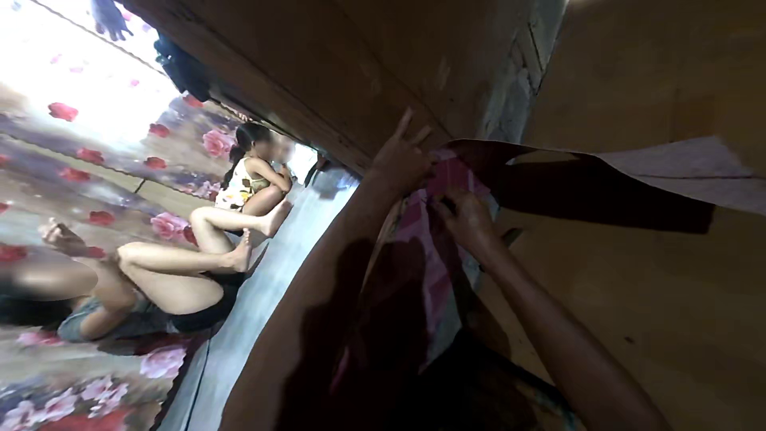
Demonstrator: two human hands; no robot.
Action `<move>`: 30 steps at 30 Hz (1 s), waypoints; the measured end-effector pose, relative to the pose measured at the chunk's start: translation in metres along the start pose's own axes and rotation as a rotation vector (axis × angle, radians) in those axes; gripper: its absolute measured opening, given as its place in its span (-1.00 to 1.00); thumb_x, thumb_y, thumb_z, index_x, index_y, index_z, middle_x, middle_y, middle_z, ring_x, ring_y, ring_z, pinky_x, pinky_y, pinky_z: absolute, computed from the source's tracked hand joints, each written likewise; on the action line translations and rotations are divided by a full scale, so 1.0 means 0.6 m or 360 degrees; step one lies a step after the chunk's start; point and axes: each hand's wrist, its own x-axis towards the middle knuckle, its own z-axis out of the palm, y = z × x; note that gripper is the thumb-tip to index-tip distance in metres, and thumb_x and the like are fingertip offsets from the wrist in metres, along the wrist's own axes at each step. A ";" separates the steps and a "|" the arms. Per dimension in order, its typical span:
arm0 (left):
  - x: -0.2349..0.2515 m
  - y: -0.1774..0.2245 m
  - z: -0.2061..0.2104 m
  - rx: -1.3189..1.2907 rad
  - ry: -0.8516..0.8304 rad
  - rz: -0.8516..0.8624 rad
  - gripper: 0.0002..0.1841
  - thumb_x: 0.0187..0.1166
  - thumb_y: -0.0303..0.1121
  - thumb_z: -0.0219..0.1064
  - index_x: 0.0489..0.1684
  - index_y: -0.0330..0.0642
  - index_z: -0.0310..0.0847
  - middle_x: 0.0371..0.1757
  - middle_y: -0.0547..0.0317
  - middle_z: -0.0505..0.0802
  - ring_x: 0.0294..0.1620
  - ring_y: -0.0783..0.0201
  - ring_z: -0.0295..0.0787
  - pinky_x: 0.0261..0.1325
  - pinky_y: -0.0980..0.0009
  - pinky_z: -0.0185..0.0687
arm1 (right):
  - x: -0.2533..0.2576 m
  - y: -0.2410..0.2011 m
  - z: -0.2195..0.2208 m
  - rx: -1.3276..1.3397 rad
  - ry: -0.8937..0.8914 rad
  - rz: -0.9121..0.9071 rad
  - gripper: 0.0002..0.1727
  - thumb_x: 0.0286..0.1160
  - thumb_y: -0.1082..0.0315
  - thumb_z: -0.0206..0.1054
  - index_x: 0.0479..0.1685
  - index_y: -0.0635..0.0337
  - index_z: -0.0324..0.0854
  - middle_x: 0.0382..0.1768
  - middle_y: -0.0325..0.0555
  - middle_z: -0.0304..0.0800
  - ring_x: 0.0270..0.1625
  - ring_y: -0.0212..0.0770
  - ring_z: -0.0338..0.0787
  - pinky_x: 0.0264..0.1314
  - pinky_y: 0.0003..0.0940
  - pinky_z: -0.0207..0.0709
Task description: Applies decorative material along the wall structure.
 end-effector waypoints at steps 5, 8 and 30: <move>0.001 -0.001 0.001 -0.0016 0.0057 -0.0004 -0.62 0.76 -0.01 0.18 0.43 0.23 0.72 0.53 0.32 0.74 0.89 -0.12 0.03 0.83 -0.34 -0.66 | -0.005 0.000 -0.001 -0.0064 0.0022 -0.0099 -0.82 0.66 0.38 0.31 -0.08 0.30 0.78 -0.05 0.14 0.80 -0.02 0.09 0.82 0.07 0.10 0.68; -0.003 0.002 0.000 -0.0038 0.0094 0.0013 -0.66 0.75 -0.05 0.22 0.33 0.19 0.77 0.48 0.33 0.77 0.88 -0.14 0.04 0.82 -0.38 -0.65 | -0.027 0.006 0.008 0.0026 -0.0055 -0.0170 -0.81 0.71 0.37 0.26 -0.03 0.31 0.72 -0.04 0.12 0.77 -0.02 0.02 0.80 0.08 0.01 0.69; -0.006 0.009 -0.017 -0.0146 0.0020 -0.0036 -0.61 0.62 -0.14 0.42 0.29 -0.15 0.76 0.21 -0.04 0.86 0.59 -0.14 0.50 0.83 -0.33 -0.71 | -0.035 0.016 0.025 -0.0688 -0.0248 -0.1232 -0.86 0.49 0.62 0.31 -0.06 0.39 0.69 0.49 0.17 0.64 0.36 0.27 0.74 0.21 0.15 0.66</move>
